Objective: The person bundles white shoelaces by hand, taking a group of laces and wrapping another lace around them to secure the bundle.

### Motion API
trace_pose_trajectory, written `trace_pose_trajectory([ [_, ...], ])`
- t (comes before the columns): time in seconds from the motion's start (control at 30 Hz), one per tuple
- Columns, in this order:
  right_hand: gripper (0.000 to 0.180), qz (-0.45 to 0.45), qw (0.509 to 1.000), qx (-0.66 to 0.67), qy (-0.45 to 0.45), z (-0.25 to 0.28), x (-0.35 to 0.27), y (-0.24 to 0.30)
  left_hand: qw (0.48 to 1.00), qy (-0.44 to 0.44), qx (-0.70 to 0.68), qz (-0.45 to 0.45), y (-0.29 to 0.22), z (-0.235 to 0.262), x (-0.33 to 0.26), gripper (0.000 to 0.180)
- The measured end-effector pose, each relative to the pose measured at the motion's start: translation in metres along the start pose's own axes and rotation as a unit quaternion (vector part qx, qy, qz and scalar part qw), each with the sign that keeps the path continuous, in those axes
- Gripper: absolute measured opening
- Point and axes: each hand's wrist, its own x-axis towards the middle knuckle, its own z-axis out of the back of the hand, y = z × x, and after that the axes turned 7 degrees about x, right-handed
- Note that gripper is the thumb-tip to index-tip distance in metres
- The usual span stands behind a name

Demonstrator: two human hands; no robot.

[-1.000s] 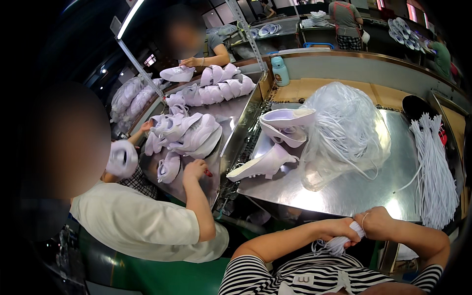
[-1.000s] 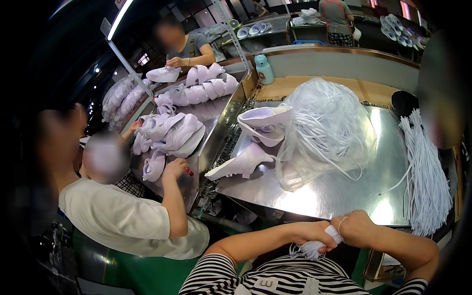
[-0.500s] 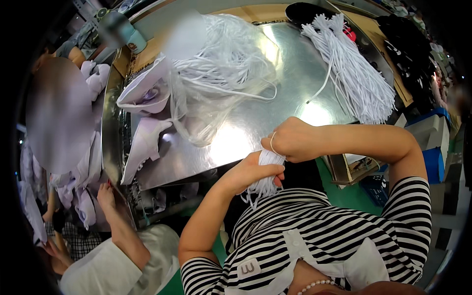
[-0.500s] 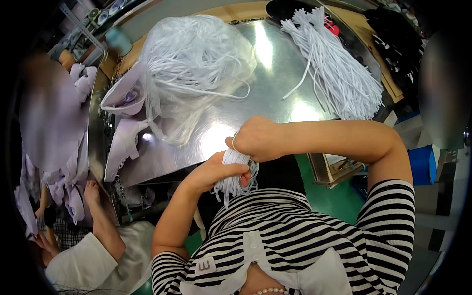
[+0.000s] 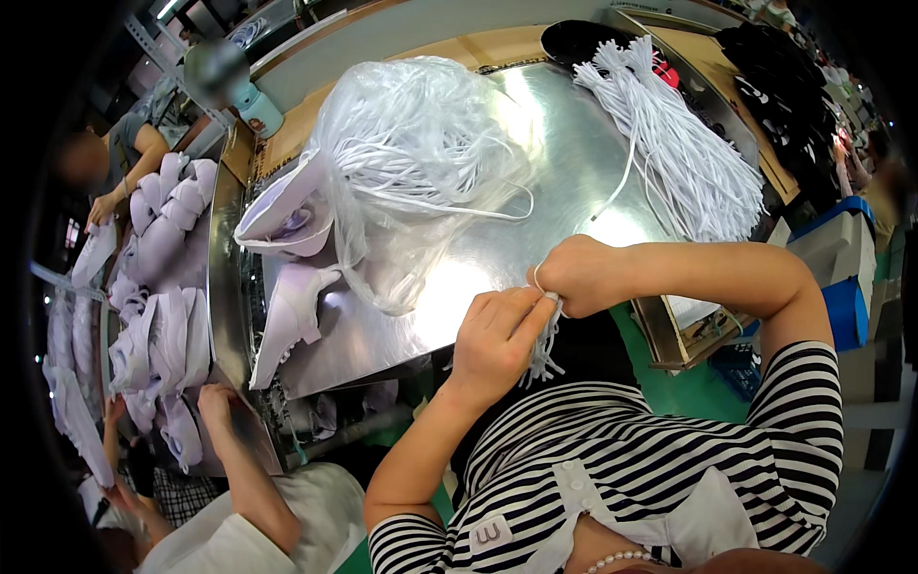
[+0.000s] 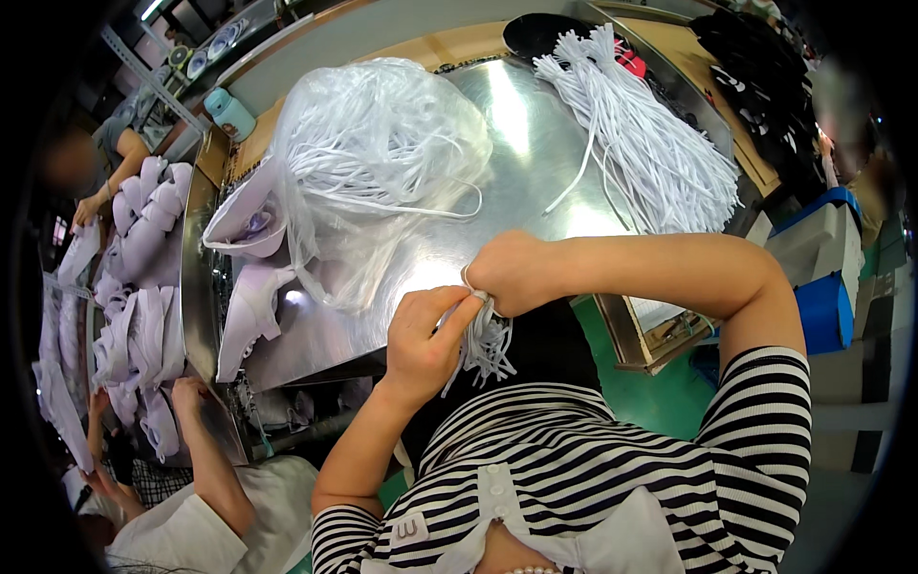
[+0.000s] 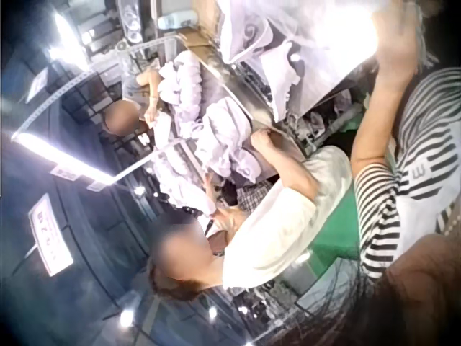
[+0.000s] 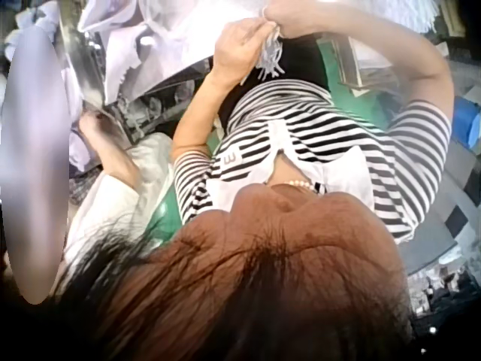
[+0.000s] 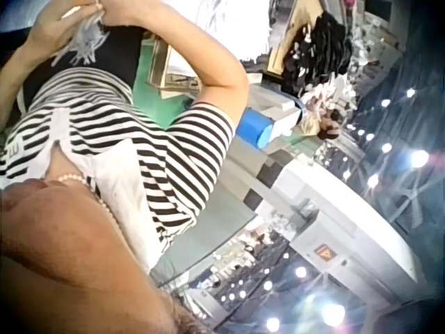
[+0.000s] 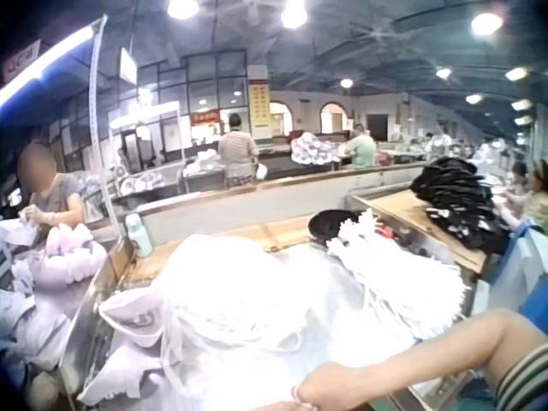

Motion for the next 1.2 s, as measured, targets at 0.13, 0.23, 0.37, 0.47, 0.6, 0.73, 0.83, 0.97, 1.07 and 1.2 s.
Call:
trace_pose_trajectory([
  [0.13,0.013,0.011,1.000,0.009,-0.001,-0.007,-0.002,-0.005,0.995,0.072,-0.017,-0.066,0.005,0.008,0.017,0.025],
  [0.23,0.012,0.033,0.999,0.024,0.001,-0.009,-0.005,-0.004,0.985,0.139,-0.019,-0.098,0.007,0.008,0.027,0.018],
  [0.37,0.016,0.065,0.997,0.011,-0.028,-0.018,-0.008,-0.014,0.980,0.160,-0.096,-0.066,0.001,0.016,0.032,0.016],
  [0.47,0.018,0.078,0.994,-0.063,-0.039,-0.017,-0.016,-0.014,0.959,0.268,-0.086,-0.026,0.000,0.031,0.024,0.016],
  [0.6,0.023,0.133,0.970,-0.169,-0.113,-0.017,-0.020,-0.010,0.981,0.183,0.032,0.049,0.026,0.023,0.023,0.048],
  [0.73,0.032,0.141,0.958,-0.184,-0.171,0.000,-0.020,0.002,0.908,0.150,-0.311,0.238,-0.003,-0.014,0.001,0.095],
  [0.83,0.039,0.112,0.974,-0.146,-0.130,-0.003,-0.018,0.000,0.856,0.137,-0.346,0.359,-0.013,-0.036,-0.002,0.078],
  [0.97,0.047,0.065,0.994,0.010,-0.085,-0.002,-0.028,-0.006,0.823,0.179,-0.373,0.388,-0.015,-0.029,0.000,0.064],
  [1.07,0.053,0.036,0.978,0.192,-0.074,-0.005,-0.032,-0.019,0.801,0.195,-0.424,0.375,-0.012,-0.017,0.004,0.065],
  [1.2,0.057,-0.003,0.919,0.393,-0.028,-0.025,-0.034,-0.027,0.791,0.205,-0.440,0.372,-0.016,-0.011,0.002,0.062],
])
